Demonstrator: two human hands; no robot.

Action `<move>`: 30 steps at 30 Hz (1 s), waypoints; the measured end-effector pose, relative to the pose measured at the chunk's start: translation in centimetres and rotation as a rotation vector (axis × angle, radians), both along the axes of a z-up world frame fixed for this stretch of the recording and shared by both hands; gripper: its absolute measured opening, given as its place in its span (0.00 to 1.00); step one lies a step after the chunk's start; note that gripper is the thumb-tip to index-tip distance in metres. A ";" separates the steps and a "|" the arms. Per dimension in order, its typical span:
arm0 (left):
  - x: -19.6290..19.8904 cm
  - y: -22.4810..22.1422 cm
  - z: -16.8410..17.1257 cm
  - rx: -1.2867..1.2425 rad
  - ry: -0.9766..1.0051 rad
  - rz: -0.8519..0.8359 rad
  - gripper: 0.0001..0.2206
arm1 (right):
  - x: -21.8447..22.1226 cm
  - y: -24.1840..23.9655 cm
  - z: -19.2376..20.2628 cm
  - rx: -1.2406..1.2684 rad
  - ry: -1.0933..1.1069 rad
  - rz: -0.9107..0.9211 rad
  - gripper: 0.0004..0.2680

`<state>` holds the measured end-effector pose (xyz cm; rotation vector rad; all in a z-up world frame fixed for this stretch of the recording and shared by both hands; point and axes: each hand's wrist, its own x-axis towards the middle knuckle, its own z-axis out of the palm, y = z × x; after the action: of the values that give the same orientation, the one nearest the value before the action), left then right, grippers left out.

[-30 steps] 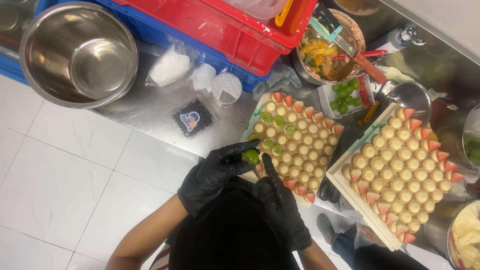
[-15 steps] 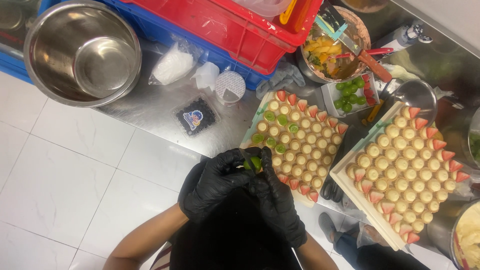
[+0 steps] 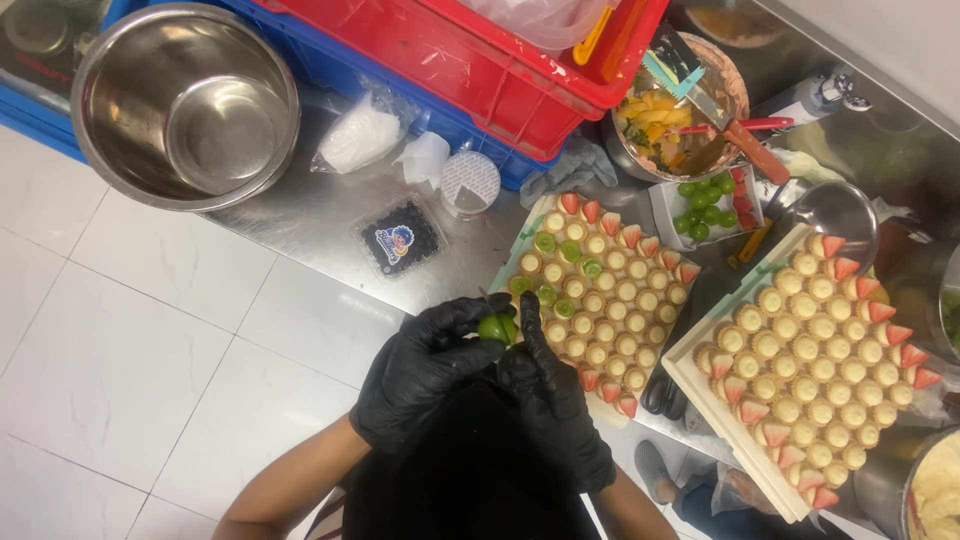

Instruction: Cutting grapes and placing them on small tartlets.

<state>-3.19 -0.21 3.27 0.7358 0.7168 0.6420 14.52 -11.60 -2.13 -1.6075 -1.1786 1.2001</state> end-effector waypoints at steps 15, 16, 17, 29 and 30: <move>0.0 0.9 0.1 -0.183 -0.031 0.000 0.22 | 0.8 -0.9 1.5 0.056 0.167 0.076 0.27; 0.0 0.9 -0.3 -0.101 0.008 -0.005 0.22 | 0.8 -1.1 1.9 0.017 0.135 0.089 0.26; 0.0 0.9 -0.5 -0.101 0.007 -0.005 0.22 | 0.9 -1.3 1.7 0.017 0.135 0.090 0.26; 0.8 -0.4 -0.3 0.098 0.092 -0.116 0.16 | 0.8 -0.2 2.4 0.074 0.013 0.118 0.25; 0.7 -0.1 0.7 -0.042 0.064 -0.083 0.18 | 0.7 0.1 2.6 0.195 -0.037 0.133 0.24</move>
<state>-2.52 -0.34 3.94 0.7459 0.7522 0.5285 15.21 -11.55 0.51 -1.4295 -1.4000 1.1048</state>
